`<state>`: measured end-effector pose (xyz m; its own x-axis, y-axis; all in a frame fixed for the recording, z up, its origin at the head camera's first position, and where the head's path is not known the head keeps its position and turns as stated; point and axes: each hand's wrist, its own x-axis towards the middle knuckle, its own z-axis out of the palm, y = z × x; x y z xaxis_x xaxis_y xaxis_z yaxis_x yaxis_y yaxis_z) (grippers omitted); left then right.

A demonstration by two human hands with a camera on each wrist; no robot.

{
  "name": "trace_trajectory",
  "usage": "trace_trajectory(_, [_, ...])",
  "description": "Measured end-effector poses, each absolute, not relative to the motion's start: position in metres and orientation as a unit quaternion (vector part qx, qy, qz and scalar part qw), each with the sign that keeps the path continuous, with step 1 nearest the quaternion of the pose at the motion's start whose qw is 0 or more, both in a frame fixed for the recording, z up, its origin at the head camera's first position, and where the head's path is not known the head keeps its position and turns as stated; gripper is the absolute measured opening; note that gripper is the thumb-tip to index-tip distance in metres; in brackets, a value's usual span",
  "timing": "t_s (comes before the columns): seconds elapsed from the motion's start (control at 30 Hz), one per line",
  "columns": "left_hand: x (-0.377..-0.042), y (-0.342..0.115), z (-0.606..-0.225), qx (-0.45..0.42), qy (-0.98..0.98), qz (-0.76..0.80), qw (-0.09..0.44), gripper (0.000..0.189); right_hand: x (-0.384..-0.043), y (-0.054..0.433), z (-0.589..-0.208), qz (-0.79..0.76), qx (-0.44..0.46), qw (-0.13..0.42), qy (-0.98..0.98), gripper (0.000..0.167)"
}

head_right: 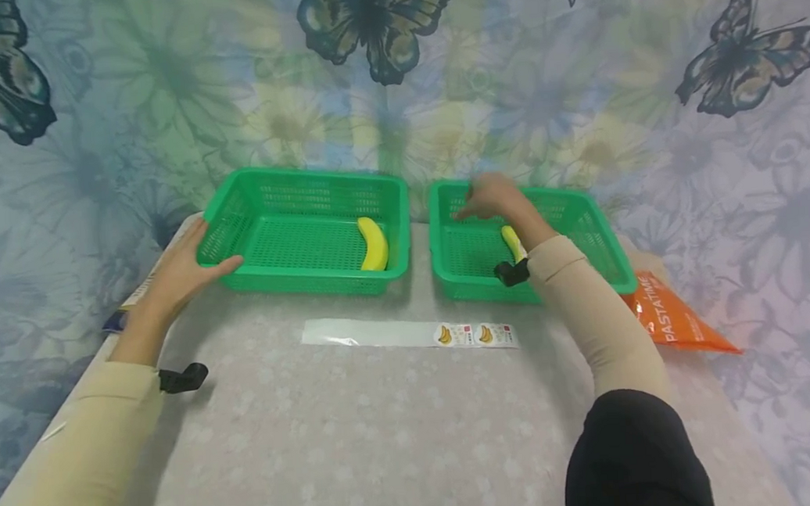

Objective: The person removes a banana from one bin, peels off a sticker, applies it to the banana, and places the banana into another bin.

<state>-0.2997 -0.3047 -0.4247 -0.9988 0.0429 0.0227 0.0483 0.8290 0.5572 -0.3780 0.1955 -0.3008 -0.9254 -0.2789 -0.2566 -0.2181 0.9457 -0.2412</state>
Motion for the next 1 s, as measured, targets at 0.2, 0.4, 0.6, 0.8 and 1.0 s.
trace_trajectory(0.2, [-0.301,-0.297,-0.428,-0.026,-0.953,-0.303,0.011,0.11,-0.377,0.12,-0.287,-0.116,-0.189,0.179,0.959,0.055])
trace_trajectory(0.4, [-0.3,-0.291,-0.428,-0.025,-0.945,-0.325,0.02,0.109,-0.404,0.06,-0.301,-0.096,-0.217,0.205,0.95,0.037])
trace_trajectory(0.6, [-0.296,-0.297,-0.424,-0.018,-0.944,-0.328,0.027,0.11,-0.434,0.025,-0.337,-0.12,-0.184,0.242,0.945,0.031])
trace_trajectory(0.8, [-0.292,-0.299,-0.424,-0.015,-0.939,-0.341,0.037,0.109,-0.445,0.015,-0.357,-0.103,-0.11,0.253,0.956,0.054])
trace_trajectory(1.0, [-0.29,-0.303,-0.429,-0.003,-0.938,-0.345,0.039,0.108,-0.45,0.013,-0.377,-0.084,-0.089,0.257,0.959,0.056])
